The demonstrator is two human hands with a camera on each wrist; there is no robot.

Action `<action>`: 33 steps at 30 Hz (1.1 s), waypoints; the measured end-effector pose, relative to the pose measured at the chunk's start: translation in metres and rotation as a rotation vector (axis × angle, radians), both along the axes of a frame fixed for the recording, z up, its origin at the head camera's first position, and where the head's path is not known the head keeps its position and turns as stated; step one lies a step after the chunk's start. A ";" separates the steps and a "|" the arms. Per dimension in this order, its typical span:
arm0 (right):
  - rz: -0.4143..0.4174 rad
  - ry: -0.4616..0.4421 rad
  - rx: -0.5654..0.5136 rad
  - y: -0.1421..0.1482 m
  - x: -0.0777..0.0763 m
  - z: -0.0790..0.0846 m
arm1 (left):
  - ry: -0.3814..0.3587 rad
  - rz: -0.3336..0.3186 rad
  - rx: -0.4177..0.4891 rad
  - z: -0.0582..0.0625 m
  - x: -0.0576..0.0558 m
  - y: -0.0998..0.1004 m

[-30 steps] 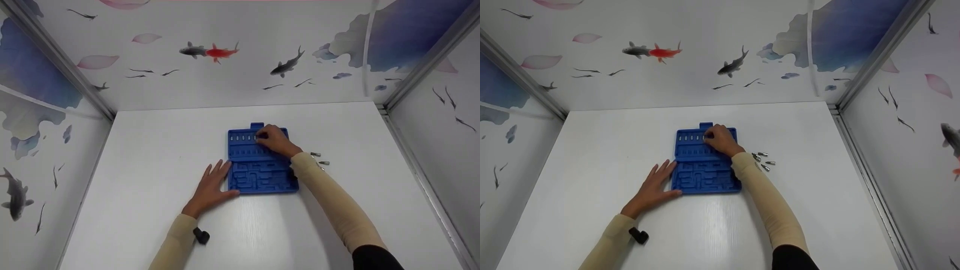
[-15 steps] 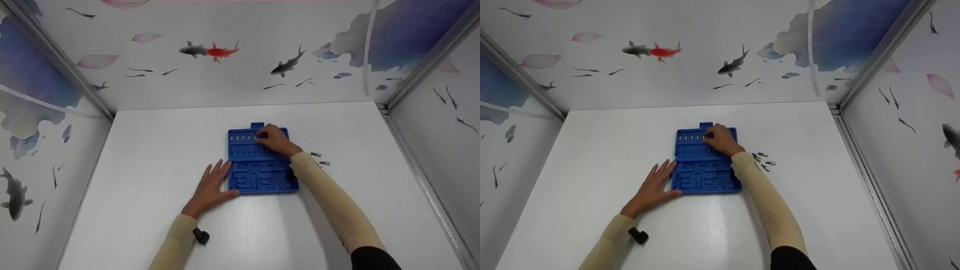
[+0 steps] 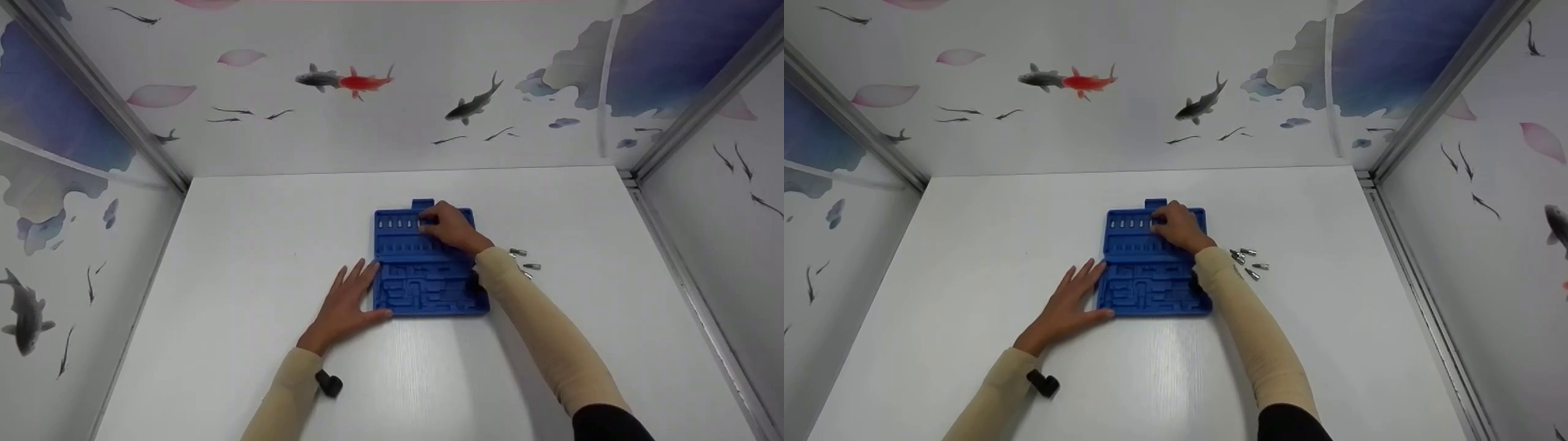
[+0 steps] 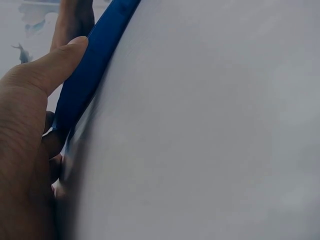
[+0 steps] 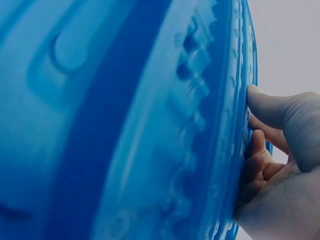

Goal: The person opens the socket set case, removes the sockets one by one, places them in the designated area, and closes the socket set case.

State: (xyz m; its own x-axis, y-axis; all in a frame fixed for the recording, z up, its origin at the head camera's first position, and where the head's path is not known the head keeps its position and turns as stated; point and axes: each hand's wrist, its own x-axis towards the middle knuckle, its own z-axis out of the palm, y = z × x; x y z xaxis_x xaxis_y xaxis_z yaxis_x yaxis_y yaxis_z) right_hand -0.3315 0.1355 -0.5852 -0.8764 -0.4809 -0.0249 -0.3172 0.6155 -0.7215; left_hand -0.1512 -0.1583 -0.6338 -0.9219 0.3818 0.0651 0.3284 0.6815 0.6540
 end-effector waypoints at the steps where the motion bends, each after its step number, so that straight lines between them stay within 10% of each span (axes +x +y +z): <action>1: -0.010 -0.010 0.000 -0.001 0.001 0.001 | -0.002 0.001 0.002 0.000 0.000 0.000; 33: -0.123 0.094 -0.245 0.000 0.005 -0.010 | -0.010 0.007 -0.036 0.002 -0.002 0.002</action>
State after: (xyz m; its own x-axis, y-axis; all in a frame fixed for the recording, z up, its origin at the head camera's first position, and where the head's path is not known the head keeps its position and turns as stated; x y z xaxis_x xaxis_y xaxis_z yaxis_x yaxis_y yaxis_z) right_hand -0.3269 0.1354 -0.5953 -0.9215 -0.3525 0.1629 -0.3233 0.4641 -0.8247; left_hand -0.1530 -0.1567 -0.6316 -0.9250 0.3775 0.0422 0.3172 0.7066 0.6326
